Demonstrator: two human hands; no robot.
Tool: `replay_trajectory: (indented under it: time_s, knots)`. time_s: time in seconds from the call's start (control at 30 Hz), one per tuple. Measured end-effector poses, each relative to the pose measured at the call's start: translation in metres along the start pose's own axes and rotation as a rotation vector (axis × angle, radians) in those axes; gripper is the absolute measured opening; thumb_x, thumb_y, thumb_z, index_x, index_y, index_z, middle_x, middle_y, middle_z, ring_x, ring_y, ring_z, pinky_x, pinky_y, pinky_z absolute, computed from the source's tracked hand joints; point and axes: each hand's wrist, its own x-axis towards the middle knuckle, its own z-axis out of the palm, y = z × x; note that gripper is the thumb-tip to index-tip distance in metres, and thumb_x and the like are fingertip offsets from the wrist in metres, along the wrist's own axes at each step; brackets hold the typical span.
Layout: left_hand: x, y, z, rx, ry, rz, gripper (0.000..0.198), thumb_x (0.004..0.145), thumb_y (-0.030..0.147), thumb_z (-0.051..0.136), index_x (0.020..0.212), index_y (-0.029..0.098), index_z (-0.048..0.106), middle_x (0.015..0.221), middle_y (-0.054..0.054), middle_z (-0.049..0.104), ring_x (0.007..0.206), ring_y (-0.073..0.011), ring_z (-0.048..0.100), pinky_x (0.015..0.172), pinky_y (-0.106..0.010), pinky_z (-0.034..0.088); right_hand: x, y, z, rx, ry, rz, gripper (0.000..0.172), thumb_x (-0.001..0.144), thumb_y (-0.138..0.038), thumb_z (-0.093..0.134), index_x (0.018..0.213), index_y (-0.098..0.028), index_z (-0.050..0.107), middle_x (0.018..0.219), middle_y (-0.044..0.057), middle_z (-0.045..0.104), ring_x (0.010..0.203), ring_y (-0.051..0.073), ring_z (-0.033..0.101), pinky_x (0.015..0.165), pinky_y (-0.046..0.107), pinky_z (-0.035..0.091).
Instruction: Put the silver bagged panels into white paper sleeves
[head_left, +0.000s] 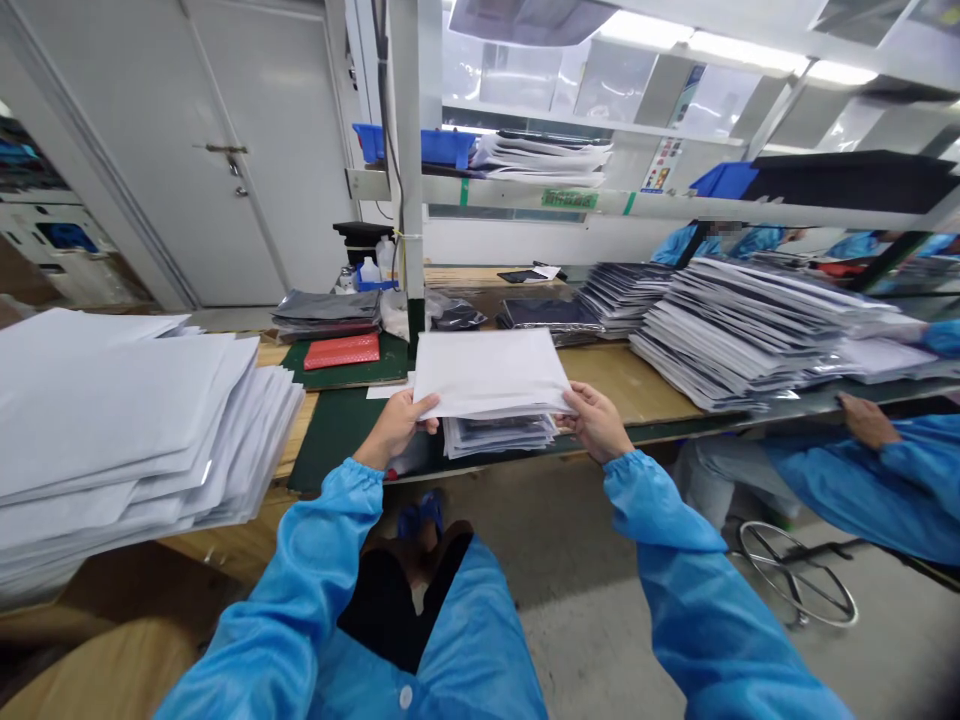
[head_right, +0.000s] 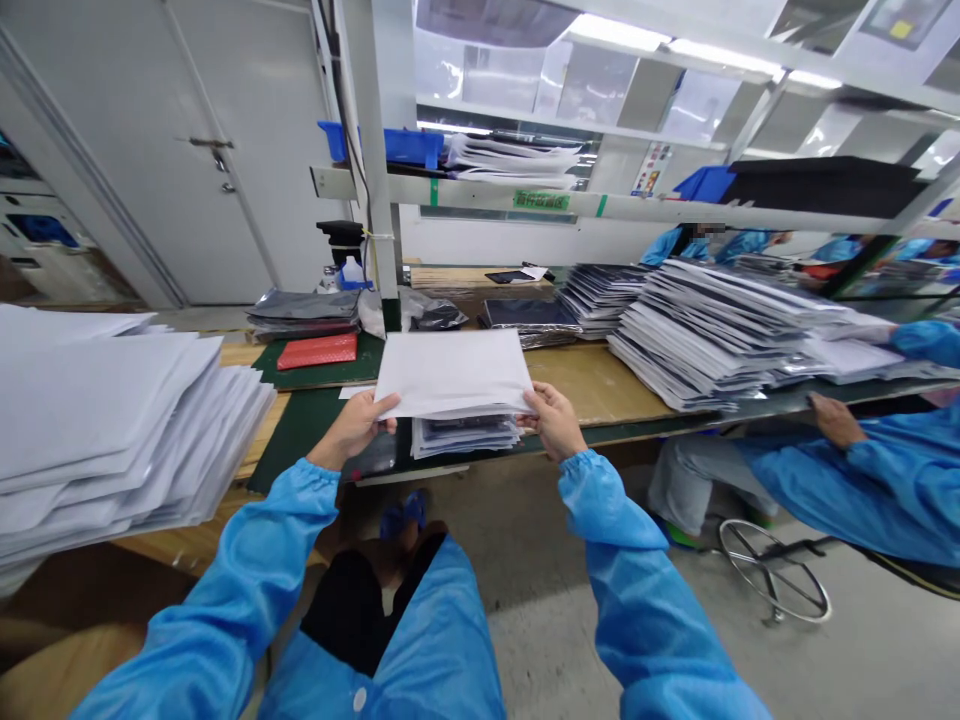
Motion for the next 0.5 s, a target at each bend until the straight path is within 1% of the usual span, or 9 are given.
replay_trajectory:
  time_s: [0.07,0.13,0.17,0.23,0.33,0.37,0.43,0.5]
  knots:
    - [-0.007,-0.002,-0.002,-0.038,-0.003,-0.178,0.032,0.068,0.033,0.083,0.081,0.011,0.064,0.062,-0.003,0.066,0.048,-0.0124,0.060,0.047,-0.023,0.052,-0.006,0.003,0.000,0.022,-0.034,0.159,0.028,0.069,-0.026,0.084,0.089,-0.019,0.066,0.075,0.002,0.072,0.058,0.014,0.066,0.053,0.024,0.059]
    - [-0.011,-0.006,-0.002,-0.084,0.026,-0.309,0.024,0.073,0.026,0.080,0.082,0.011,0.064,0.067,-0.006,0.069,0.050,-0.0147,0.064,0.049,-0.024,0.055,-0.011,0.008,0.001,0.014,-0.062,0.262,0.024,0.068,-0.018,0.084,0.085,-0.017,0.068,0.078,0.005,0.073,0.063,0.015,0.068,0.055,0.022,0.060]
    - [-0.012,-0.009,-0.001,-0.117,0.048,-0.342,0.021,0.075,0.024,0.078,0.084,0.011,0.064,0.070,-0.007,0.070,0.052,-0.0157,0.066,0.050,-0.025,0.056,-0.014,0.010,0.001,0.012,-0.071,0.278,0.024,0.067,-0.015,0.084,0.086,-0.017,0.069,0.080,0.006,0.074,0.066,0.016,0.070,0.057,0.022,0.061]
    - [-0.013,-0.012,0.004,-0.181,0.093,-0.361,0.017,0.079,0.022,0.074,0.087,0.010,0.064,0.073,-0.008,0.071,0.052,-0.0161,0.067,0.051,-0.026,0.057,-0.020,0.012,0.002,0.014,-0.088,0.257,0.029,0.065,-0.014,0.085,0.089,-0.018,0.070,0.085,0.005,0.076,0.074,0.017,0.072,0.062,0.022,0.062]
    - [-0.019,-0.012,0.012,-0.227,0.119,-0.333,0.015,0.082,0.022,0.070,0.085,0.008,0.065,0.068,-0.009,0.070,0.045,-0.0135,0.063,0.048,-0.023,0.054,-0.029,0.008,0.001,0.009,-0.116,0.201,0.043,0.062,-0.020,0.089,0.101,-0.020,0.071,0.095,0.006,0.076,0.084,0.019,0.072,0.070,0.021,0.062]
    - [-0.022,-0.010,0.014,-0.245,0.117,-0.295,0.016,0.082,0.023,0.070,0.084,0.007,0.065,0.066,-0.009,0.070,0.043,-0.0126,0.061,0.047,-0.023,0.053,-0.031,0.006,0.000,0.005,-0.115,0.193,0.046,0.062,-0.024,0.090,0.104,-0.021,0.071,0.098,0.006,0.076,0.084,0.018,0.072,0.070,0.021,0.062]
    - [-0.033,-0.003,0.013,-0.281,0.127,-0.177,0.022,0.081,0.028,0.072,0.081,0.007,0.065,0.064,-0.009,0.069,0.043,-0.0125,0.060,0.047,-0.023,0.053,-0.032,0.002,-0.006,-0.016,-0.106,0.225,0.050,0.062,-0.033,0.090,0.107,-0.024,0.071,0.095,0.005,0.076,0.075,0.017,0.072,0.066,0.022,0.062]
    - [-0.049,0.008,0.007,-0.306,0.198,0.002,0.030,0.078,0.036,0.075,0.083,0.007,0.065,0.068,-0.009,0.070,0.047,-0.0133,0.061,0.049,-0.025,0.055,-0.032,0.001,-0.012,-0.083,-0.110,0.252,0.049,0.063,-0.041,0.088,0.107,-0.026,0.071,0.091,0.006,0.076,0.072,0.019,0.072,0.062,0.024,0.063]
